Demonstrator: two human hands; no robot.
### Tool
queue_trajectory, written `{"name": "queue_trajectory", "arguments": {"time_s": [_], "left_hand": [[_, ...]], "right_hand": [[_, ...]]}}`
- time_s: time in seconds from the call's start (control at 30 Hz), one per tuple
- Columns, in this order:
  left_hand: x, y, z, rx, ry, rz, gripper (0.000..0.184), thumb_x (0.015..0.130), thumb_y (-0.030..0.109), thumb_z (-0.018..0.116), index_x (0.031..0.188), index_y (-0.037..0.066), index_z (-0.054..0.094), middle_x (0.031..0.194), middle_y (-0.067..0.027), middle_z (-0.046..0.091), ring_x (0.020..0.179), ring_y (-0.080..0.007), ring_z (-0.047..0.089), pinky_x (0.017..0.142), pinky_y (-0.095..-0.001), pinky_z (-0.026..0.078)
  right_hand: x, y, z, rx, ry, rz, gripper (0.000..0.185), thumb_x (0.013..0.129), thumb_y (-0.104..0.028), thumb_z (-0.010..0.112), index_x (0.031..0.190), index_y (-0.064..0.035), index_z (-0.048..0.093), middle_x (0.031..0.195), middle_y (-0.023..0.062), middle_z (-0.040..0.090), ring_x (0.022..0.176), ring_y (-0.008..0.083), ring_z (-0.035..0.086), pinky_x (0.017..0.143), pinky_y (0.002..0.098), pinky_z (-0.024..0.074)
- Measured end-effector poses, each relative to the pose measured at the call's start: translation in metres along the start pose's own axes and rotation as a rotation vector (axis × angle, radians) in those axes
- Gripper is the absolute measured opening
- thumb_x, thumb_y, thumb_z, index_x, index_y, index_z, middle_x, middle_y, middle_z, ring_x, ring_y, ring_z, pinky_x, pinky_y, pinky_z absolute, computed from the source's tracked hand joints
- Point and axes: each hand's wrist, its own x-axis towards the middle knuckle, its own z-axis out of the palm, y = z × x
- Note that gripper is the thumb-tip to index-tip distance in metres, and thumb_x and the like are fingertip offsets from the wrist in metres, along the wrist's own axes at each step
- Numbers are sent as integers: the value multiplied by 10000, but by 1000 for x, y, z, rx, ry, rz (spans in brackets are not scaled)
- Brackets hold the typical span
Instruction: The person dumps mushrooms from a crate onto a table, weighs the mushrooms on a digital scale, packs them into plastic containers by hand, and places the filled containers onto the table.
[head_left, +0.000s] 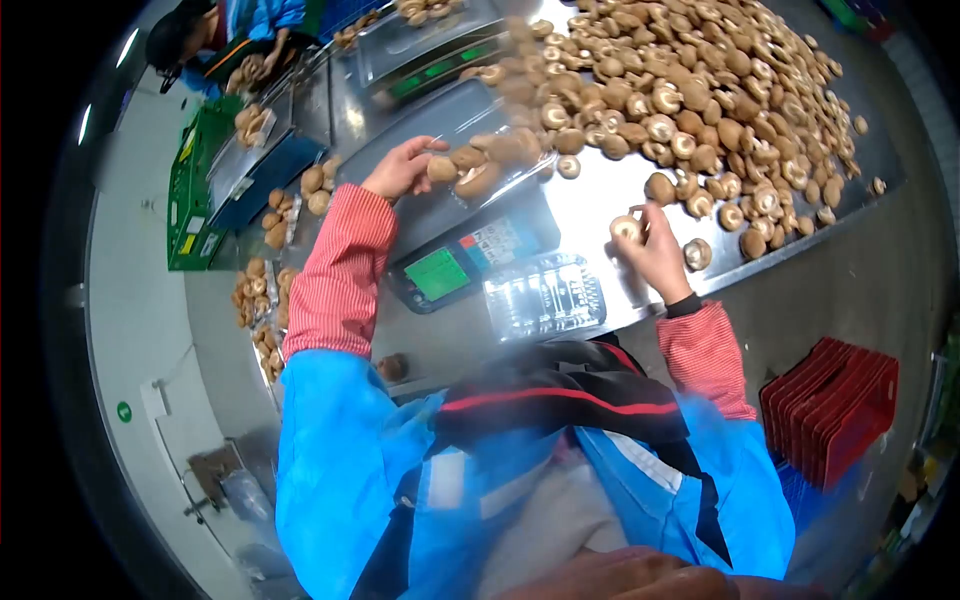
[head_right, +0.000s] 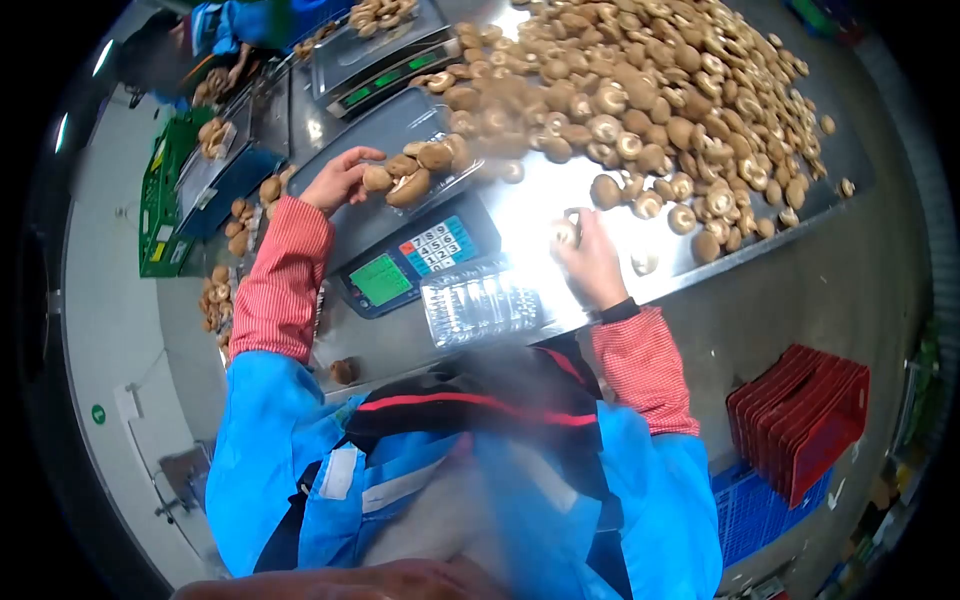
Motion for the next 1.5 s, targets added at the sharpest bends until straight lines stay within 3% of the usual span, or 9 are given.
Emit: {"name": "queue_trajectory", "arguments": {"time_s": [0.03,0.3,0.37,0.57,0.73,0.97,1.23,1.37,1.5], "left_hand": [[2,-13,-12,21,-10,5,300,977,120,447,1265,72,515,723,8,588,540,-48,542,481,-171,421],[9,-70,-29,100,169,122,370,954,100,496,1318,135,551,786,34,593,562,-42,476,501,-186,408],[0,-69,-23,41,234,144,355,950,117,527,1302,129,565,895,10,623,591,-49,484,522,-187,417],[-27,-75,-24,-67,481,97,331,941,174,565,1267,122,584,962,-13,652,622,-53,515,536,-192,436],[-41,-88,-26,-156,604,109,291,932,178,577,1207,87,609,950,-25,668,611,-55,523,528,-193,441],[-51,-82,-11,-193,602,126,260,934,154,570,1175,69,622,925,-16,665,629,-48,516,547,-185,437],[-61,-93,-3,-252,667,134,230,941,151,568,1149,79,634,915,-11,663,626,-43,509,543,-178,431],[-65,-96,3,-261,662,115,225,943,152,566,1144,78,635,918,-14,667,635,-42,515,545,-177,434],[-77,-103,0,-260,693,128,229,961,164,555,1152,62,628,926,-1,664,655,-32,506,577,-165,434]], "right_hand": [[18,-29,-4,-6,-18,33,413,763,-162,705,1106,-24,521,1011,174,540,920,328,578,788,393,481],[122,-153,96,-76,89,-615,306,781,-151,703,1034,-41,570,965,151,568,888,323,585,733,402,492],[134,-141,123,-484,68,-609,232,801,-202,674,971,-54,622,953,151,586,885,329,576,722,427,481],[137,-78,76,-443,342,-380,239,863,-265,634,990,-65,666,898,163,614,870,330,595,729,433,490],[82,38,15,-995,27,-8,255,818,-181,647,1053,-90,609,1078,209,534,892,375,587,755,456,496],[92,74,-3,-557,110,-5,353,819,-225,666,1138,-102,576,1055,219,532,876,391,590,772,453,493],[108,-155,68,-360,62,-847,345,805,-106,629,1144,-160,588,1037,71,555,871,254,618,724,377,507],[105,-155,119,-541,-51,-873,381,765,-61,629,1138,-120,580,1023,73,556,956,291,566,789,381,485],[118,-127,84,-131,-27,-664,234,836,-110,614,1067,-75,611,981,120,594,905,321,584,764,414,485]]}}
